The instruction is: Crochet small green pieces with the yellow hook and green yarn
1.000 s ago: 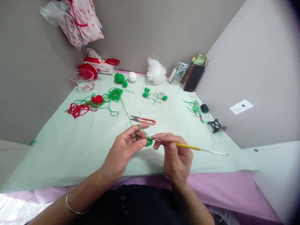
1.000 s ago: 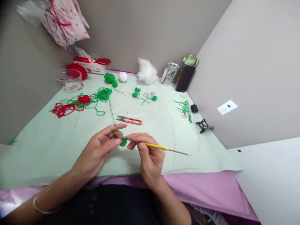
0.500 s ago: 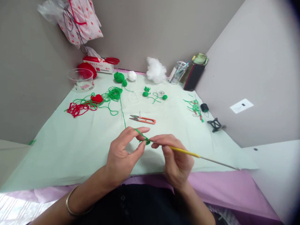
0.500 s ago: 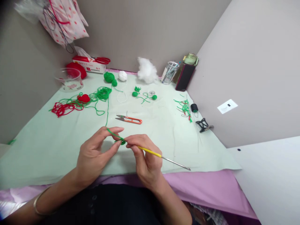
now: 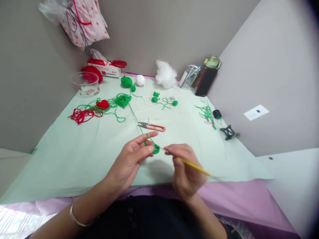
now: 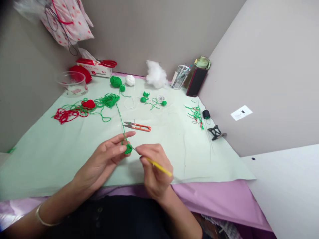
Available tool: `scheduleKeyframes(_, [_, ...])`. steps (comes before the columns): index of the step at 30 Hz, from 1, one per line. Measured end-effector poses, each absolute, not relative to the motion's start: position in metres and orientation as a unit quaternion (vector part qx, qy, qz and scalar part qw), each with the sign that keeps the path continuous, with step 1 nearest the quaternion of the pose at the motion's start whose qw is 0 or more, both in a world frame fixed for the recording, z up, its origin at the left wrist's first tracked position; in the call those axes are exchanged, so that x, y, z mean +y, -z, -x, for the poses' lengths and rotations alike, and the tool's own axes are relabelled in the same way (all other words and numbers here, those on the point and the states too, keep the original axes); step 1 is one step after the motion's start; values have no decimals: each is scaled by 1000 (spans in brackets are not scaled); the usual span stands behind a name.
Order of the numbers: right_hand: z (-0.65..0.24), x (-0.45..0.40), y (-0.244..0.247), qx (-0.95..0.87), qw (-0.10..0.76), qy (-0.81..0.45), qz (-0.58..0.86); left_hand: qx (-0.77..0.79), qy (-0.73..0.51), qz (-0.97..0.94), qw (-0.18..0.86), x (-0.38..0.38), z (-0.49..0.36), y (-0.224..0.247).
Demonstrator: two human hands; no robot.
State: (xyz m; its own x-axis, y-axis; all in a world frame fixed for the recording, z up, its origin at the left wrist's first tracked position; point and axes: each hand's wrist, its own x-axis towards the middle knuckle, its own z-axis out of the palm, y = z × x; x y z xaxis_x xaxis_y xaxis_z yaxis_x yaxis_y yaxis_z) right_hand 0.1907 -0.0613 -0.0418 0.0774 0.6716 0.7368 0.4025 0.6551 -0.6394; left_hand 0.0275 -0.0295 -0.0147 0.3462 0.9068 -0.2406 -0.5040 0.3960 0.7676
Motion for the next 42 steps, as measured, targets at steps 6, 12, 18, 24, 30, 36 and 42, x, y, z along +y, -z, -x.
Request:
scheduleKeyframes(6, [-186,-55,29,-591,652,-279,385,369,-483,-410,680,-34,-28,18])
scheduleKeyframes(12, [-183,-57,34,-627,637,-229,386,338,-469,-392,715,-35,-29,19])
scheduleKeyframes(18, [-192,-51,36,-538,668,-378,349,318,-407,-337,787,-29,-24,16])
scheduleKeyframes(24, [-200,-43,31,-433,657,-505,354,239,-370,-300,846,-27,-22,16])
scheduleKeyframes(30, [-188,-50,32,-561,648,-346,382,322,-451,-384,739,-34,-29,19])
scheduleKeyframes(36, [-182,-57,42,-656,611,-149,417,355,-491,-356,711,-33,-33,20])
scheduleKeyframes(42, [-192,-55,40,-654,616,-137,417,308,-430,-250,811,-26,-31,21])
